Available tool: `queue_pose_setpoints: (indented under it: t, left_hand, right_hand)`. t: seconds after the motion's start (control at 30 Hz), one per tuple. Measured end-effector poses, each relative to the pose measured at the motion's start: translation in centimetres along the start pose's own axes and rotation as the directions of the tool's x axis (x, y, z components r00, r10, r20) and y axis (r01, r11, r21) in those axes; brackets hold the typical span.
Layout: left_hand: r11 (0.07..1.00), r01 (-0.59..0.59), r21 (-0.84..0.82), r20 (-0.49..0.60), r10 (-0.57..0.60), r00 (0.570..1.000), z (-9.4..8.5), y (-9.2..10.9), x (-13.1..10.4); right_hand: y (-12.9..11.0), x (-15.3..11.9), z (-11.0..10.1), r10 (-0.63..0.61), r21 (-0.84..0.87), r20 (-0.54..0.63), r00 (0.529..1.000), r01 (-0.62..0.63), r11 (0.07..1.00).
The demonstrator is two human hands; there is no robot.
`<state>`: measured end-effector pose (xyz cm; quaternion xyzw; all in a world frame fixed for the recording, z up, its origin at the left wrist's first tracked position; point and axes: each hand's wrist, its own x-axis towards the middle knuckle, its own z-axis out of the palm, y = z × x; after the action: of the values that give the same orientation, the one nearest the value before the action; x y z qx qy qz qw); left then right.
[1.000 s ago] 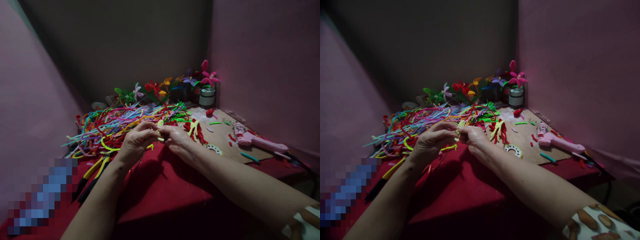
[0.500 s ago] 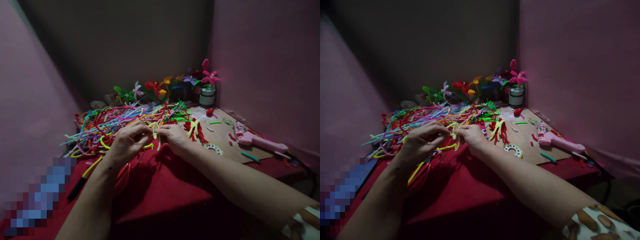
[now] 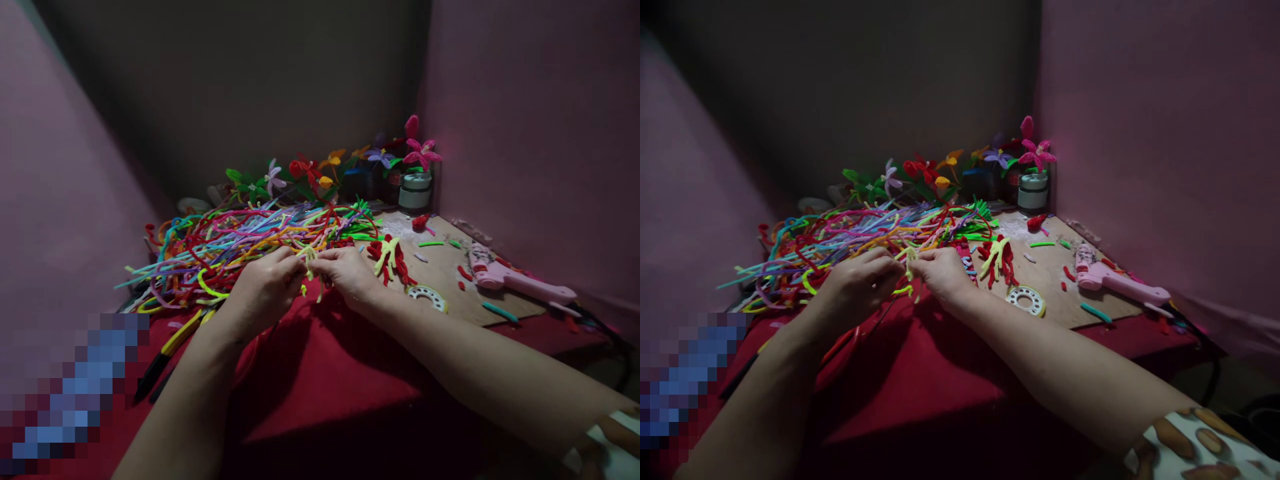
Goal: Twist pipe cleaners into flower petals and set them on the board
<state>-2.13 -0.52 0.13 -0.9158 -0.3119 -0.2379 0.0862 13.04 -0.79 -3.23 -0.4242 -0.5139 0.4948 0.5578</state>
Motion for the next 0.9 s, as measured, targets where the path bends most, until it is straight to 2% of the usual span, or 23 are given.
queue_pose_setpoints:
  t: [0.17, 0.27, 0.4, 0.53, 0.67, 0.77, 0.83, 0.87, 0.9]
  left_hand:
    - [0.96, -0.025, 0.28, 0.102, -0.003, 0.995, 0.3, 0.9, -0.1]
    - [0.927, -0.008, 0.376, 0.148, -0.051, 0.988, 0.4, 1.6, 0.1]
    - [0.914, 0.024, 0.405, 0.144, -0.089, 0.986, 0.5, 2.0, 0.1]
    - [0.931, 0.04, 0.362, 0.116, -0.087, 0.989, 0.8, 1.9, 0.0]
    - [0.975, 0.064, 0.212, 0.052, -0.077, 0.996, 1.2, 1.8, 0.0]
    - [0.994, 0.111, 0.017, -0.058, -0.11, 0.992, 1.2, 1.9, 0.2]
    - [0.96, 0.206, -0.19, -0.126, -0.232, 0.965, 0.9, 2.0, 0.4]
    - [0.903, 0.271, -0.333, -0.126, -0.327, 0.936, 0.7, 2.0, 0.5]
    - [0.809, 0.336, -0.482, -0.09, -0.428, 0.899, 0.4, 2.0, 0.6]
  right_hand:
    - [-0.3, -0.2, 0.0, -0.028, -0.088, -0.014, 1.0, 0.027, 0.996]
    - [-0.5, -0.4, 0.1, -0.043, -0.113, -0.021, 0.999, 0.041, 0.993]
    - [-0.7, -0.5, 0.1, -0.063, -0.115, -0.004, 0.998, 0.062, 0.991]
    - [-0.7, -0.4, 0.1, -0.035, -0.026, -0.012, 0.999, 0.034, 0.999]
    - [-0.7, -0.3, 0.1, 0.026, 0.091, -0.027, 0.999, -0.024, 0.996]
    - [-0.9, -0.2, 0.1, 0.042, 0.161, 0.002, 0.999, -0.042, 0.986]
    - [-0.9, -0.1, 0.1, 0.056, 0.193, 0.007, 0.998, -0.056, 0.98]
    - [-0.9, -0.1, 0.1, 0.059, 0.205, 0.008, 0.998, -0.06, 0.977]
    - [-0.9, -0.1, 0.1, 0.057, 0.216, 0.009, 0.998, -0.058, 0.975]
